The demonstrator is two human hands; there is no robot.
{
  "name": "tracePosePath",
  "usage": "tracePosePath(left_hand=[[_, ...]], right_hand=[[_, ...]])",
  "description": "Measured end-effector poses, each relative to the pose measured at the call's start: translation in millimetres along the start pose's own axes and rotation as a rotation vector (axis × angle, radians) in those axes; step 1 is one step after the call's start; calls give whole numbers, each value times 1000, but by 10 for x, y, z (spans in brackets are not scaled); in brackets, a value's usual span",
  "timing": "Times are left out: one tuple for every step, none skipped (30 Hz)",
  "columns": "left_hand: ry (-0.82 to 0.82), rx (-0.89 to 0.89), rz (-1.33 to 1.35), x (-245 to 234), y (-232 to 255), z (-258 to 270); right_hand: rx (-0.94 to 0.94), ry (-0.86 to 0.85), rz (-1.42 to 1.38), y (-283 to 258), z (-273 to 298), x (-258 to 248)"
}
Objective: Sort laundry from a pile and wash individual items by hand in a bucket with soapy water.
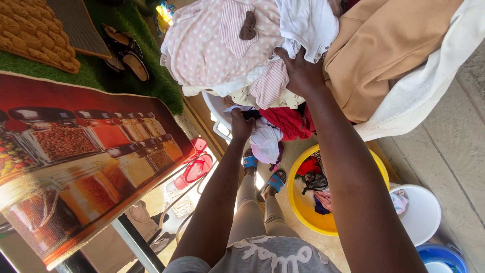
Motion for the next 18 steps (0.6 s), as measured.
tracePosePath(left_hand=[[-1,-1,2,-2,46,-16],[102,24,-49,-37,98,-4],[205,50,-100,-68,153,11],[207,47,-98,-188,418,97],[179,41,-203,-299,694,179],[147,42,-308,-411,985,228],[145,48,-307,-380,987,179],[55,4,-384,-292,977,162],[-37,-39,-460,-206,966,151],[-37,-41,-455,-17,631,24],[-32,-37,-404,171,297,-98],[-27,-37,-356,341,-48,-196],[-27,-41,-355,187,131,-41],[-7,-40,187,3,296,45],[13,-36,728,-156,471,133],[5,-27,723,-247,364,177],[30,82,1047,-340,257,216],[65,177,1371,-419,95,382]], right_hand=[[0,-2,1,4,-5,-35],[33,-84,-58,16,1,-38],[65,-166,-118,29,11,-41],[62,-168,-117,3,12,-48],[69,-190,-127,-19,14,-52],[84,-208,-137,-22,12,-67],[89,-205,-135,-26,-11,-39],[68,-147,-96,-33,9,-18],[47,-89,-57,-42,32,3],[45,-92,-54,-80,46,-58],[60,-138,-84,-114,60,-109],[73,-185,-119,-167,80,-156],[70,-189,-119,-157,115,-38],[56,-155,-109,-132,111,46],[41,-121,-98,-101,108,126],[51,-112,-99,-63,85,131],[-2,4,-30,-47,67,107],[-62,104,32,-86,116,135]])
Point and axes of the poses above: each hand's wrist, its own z-axis away from the middle knuckle, its own x-axis out of the palm, y = z × x, the point moved 3 cm from there along -z, towards the middle knuckle, and after that the axes turned 14 degrees about -y, right-handed, at the moved point
